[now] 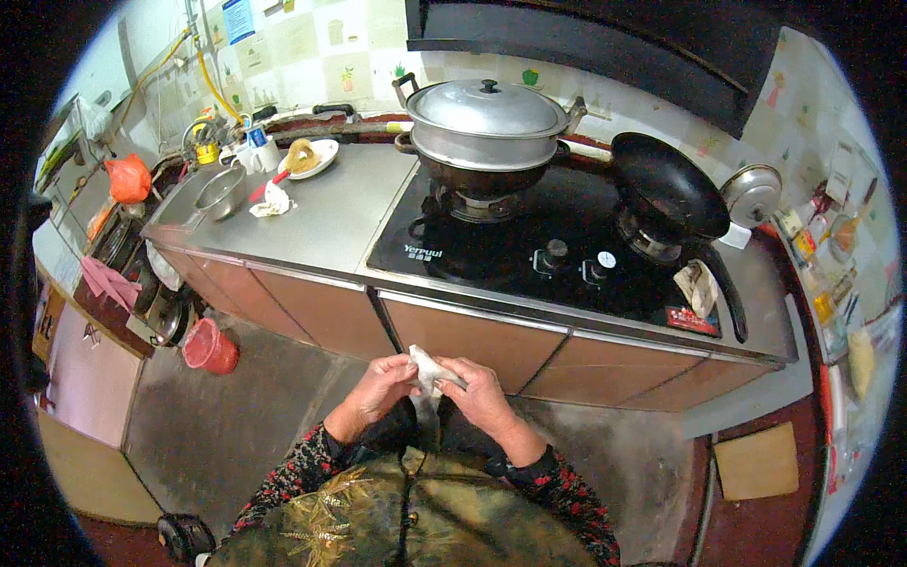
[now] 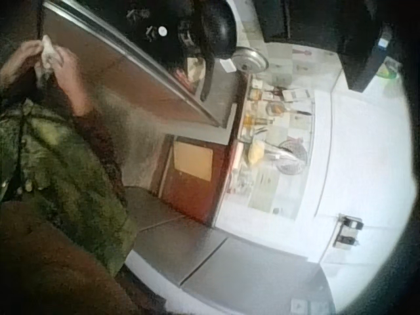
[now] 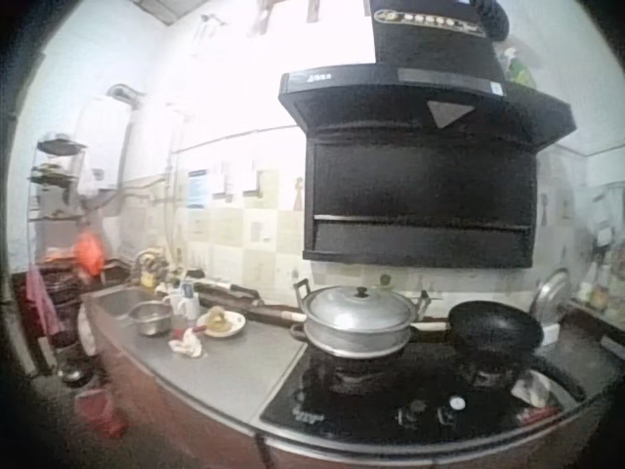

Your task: The person wipes the stovetop and adjacent countertop with a cloth, then uses a knife to scrape residue from the stovetop surface. The cloth is folded and repositioned during the process.

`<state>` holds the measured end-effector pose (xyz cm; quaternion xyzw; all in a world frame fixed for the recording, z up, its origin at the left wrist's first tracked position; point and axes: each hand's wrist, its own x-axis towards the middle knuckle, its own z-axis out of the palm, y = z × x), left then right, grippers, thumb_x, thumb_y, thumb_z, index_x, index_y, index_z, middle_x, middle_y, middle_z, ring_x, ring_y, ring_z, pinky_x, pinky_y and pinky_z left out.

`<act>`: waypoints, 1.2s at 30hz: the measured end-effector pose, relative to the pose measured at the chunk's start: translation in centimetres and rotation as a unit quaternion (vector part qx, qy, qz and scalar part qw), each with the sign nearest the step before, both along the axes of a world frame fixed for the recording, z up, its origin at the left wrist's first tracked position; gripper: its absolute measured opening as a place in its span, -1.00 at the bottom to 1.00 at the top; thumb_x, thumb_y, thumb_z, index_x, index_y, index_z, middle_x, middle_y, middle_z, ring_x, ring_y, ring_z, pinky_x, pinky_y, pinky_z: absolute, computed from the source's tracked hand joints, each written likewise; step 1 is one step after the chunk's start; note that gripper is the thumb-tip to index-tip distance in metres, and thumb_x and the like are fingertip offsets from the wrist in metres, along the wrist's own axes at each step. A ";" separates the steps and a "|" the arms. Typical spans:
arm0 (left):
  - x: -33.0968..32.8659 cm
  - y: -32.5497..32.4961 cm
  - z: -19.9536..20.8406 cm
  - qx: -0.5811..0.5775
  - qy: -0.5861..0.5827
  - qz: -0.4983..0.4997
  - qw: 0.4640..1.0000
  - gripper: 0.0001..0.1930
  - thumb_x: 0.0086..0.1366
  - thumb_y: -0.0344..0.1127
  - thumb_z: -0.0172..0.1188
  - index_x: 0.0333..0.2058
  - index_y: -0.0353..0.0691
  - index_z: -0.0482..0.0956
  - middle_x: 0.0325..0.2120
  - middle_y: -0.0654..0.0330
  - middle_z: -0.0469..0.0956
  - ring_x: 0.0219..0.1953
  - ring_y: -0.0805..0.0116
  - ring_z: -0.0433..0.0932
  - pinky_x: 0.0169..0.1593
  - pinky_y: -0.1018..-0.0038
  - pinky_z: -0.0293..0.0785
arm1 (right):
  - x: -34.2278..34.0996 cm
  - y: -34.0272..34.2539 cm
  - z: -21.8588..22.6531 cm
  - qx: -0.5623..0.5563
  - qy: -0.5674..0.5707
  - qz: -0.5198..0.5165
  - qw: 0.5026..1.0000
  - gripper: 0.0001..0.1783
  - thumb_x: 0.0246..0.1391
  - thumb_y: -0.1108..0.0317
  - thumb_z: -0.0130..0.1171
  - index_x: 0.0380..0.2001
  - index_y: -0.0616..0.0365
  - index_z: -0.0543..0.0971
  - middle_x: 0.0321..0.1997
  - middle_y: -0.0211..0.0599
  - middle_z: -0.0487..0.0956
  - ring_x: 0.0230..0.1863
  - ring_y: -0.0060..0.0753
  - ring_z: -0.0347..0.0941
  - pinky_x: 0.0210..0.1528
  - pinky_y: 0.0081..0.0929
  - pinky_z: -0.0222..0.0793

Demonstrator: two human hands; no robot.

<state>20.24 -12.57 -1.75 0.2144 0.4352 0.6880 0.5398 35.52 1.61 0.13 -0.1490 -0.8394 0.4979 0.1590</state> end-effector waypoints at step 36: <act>-18.4 -10.5 -2.3 -0.467 0.539 -0.133 0.688 -0.28 0.19 -0.05 0.32 0.19 -0.42 0.32 -0.09 0.00 0.61 -0.17 0.25 0.64 -0.26 0.46 0.56 | -2.9 10.5 3.4 0.443 -0.002 -0.196 0.875 -0.79 -0.04 0.49 0.18 -0.25 0.21 0.57 -0.29 -0.18 0.43 -0.21 -0.07 0.40 -0.16 -0.19 0.32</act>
